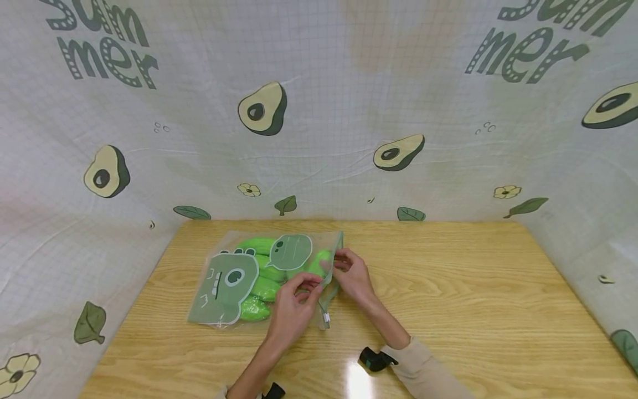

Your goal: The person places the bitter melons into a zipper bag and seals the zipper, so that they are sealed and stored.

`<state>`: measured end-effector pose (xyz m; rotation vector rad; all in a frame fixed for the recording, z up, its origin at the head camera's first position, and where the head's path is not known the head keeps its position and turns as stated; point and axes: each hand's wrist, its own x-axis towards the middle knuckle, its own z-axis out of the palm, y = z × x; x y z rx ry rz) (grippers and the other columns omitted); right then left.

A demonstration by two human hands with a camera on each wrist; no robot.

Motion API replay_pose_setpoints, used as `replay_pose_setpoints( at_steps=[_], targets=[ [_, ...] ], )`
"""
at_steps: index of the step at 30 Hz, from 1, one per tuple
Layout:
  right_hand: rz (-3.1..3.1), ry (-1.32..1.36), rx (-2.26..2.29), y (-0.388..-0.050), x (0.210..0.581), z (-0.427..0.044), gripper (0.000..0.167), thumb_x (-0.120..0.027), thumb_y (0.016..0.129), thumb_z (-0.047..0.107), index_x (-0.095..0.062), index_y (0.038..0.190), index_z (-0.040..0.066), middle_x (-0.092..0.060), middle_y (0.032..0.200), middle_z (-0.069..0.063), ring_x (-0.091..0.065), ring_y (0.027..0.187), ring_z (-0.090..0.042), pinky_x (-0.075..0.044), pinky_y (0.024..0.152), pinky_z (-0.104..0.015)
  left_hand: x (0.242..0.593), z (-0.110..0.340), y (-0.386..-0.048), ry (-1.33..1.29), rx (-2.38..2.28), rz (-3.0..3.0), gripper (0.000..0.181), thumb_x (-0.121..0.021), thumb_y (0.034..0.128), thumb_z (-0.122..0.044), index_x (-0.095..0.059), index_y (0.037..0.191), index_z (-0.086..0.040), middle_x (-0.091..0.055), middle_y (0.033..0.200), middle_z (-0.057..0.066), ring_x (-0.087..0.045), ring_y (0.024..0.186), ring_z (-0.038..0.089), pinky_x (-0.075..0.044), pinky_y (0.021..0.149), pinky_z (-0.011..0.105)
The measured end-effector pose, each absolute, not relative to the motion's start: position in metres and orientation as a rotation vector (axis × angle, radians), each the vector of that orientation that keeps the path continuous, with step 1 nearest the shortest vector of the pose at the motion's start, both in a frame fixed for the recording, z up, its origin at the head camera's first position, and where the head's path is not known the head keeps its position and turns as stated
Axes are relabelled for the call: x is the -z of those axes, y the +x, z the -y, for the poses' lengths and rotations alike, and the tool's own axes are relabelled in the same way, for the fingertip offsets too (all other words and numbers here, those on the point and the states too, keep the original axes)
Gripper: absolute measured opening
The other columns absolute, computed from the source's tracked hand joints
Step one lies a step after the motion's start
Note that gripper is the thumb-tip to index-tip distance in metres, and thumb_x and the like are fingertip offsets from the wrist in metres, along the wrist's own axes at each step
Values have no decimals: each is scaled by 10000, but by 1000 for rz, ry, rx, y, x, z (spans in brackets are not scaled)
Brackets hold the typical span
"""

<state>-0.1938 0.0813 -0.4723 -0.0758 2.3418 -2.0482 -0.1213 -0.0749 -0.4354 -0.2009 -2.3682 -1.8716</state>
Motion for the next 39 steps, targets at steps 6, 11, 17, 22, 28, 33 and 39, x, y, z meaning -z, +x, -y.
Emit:
replay_pose_setpoints(
  at_steps=[6, 11, 17, 22, 28, 33, 39],
  targets=[
    [-2325, -72, 2053, -194, 472, -79, 378, -786, 930, 200, -648, 1231, 18, -672, 1248, -149, -660, 1129, -320, -574, 935, -406, 436, 75, -121, -212, 1869, 2366, 106, -702, 944, 12, -720, 1039, -33, -695, 989, 89, -654, 935, 228, -599, 854, 306],
    [-2327, -71, 2065, -194, 471, -76, 377, -790, 924, 180, -648, 1210, -19, -664, 1230, -166, -667, 1098, -320, -587, 883, -362, 435, 76, -120, -219, 1853, 2374, 96, -709, 950, -13, -726, 1035, -53, -693, 985, 72, -658, 932, 221, -599, 857, 323],
    [-2349, -53, 2037, -194, 472, -74, 380, -787, 924, 181, -646, 1209, -26, -669, 1195, -175, -676, 1083, -319, -594, 855, -341, 435, 76, -120, -234, 1846, 2378, 90, -711, 956, -32, -731, 1039, -63, -694, 988, 63, -654, 946, 224, -598, 868, 335],
    [-2364, -39, 2009, -196, 474, -73, 391, -793, 919, 205, -652, 1217, -7, -678, 1186, -159, -679, 1082, -309, -594, 863, -352, 435, 76, -120, -240, 1843, 2377, 90, -712, 956, -33, -733, 1039, -61, -693, 988, 60, -654, 942, 224, -599, 864, 339],
    [-2371, -61, 2014, -195, 474, -71, 411, -785, 929, 204, -646, 1251, -11, -689, 1193, -166, -683, 1088, -335, -598, 849, -380, 435, 76, -120, -239, 1846, 2375, 95, -709, 956, -28, -735, 1042, -59, -693, 989, 61, -653, 939, 227, -600, 859, 339],
    [-2361, -69, 2016, -187, 456, -68, 391, -759, 942, 142, -635, 1256, -55, -694, 1174, -218, -675, 1099, -388, -599, 832, -389, 434, 76, -120, -230, 1849, 2379, 94, -711, 956, -33, -735, 1043, -61, -694, 986, 62, -654, 941, 226, -600, 855, 337],
    [-2407, -83, 1976, -184, 449, -67, 381, -763, 939, 167, -660, 1229, -58, -712, 1099, -200, -697, 1015, -336, -592, 788, -356, 434, 76, -119, -225, 1848, 2388, 95, -712, 959, -41, -737, 1043, -76, -695, 985, 57, -654, 942, 226, -599, 849, 335]
  ],
)
